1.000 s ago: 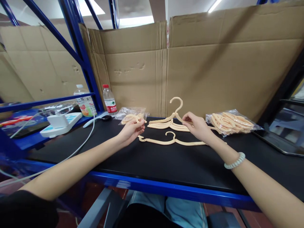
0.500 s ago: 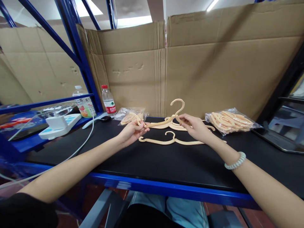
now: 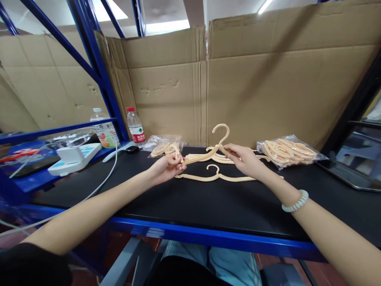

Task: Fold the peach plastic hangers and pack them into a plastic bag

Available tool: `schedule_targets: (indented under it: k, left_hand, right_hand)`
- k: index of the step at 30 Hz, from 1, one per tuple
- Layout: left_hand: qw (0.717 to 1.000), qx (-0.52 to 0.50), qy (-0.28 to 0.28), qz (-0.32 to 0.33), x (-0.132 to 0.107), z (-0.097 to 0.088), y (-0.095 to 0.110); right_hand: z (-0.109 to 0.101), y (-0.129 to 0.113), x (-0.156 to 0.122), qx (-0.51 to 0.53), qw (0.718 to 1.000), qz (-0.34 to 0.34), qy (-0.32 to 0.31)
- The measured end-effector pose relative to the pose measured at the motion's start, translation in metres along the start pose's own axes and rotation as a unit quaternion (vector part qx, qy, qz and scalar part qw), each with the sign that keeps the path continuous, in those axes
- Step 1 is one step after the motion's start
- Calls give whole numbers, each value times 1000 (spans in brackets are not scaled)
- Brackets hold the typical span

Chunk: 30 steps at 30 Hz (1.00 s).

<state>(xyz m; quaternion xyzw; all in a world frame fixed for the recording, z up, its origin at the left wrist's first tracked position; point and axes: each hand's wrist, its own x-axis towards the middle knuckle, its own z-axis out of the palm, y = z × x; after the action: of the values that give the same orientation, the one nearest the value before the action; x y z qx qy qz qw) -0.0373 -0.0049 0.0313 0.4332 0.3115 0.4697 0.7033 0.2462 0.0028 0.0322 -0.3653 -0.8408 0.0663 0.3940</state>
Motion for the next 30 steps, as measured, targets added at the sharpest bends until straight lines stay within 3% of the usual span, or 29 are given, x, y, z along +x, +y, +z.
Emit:
schedule_targets:
  k: [18, 30]
  left_hand:
    - [996, 53, 30, 59, 5, -5, -6]
    - [987, 29, 103, 118, 3, -4, -10]
  right_hand:
    - [12, -5, -5, -52, 993, -71, 78]
    - [18, -14, -7, -102, 985, -89, 103]
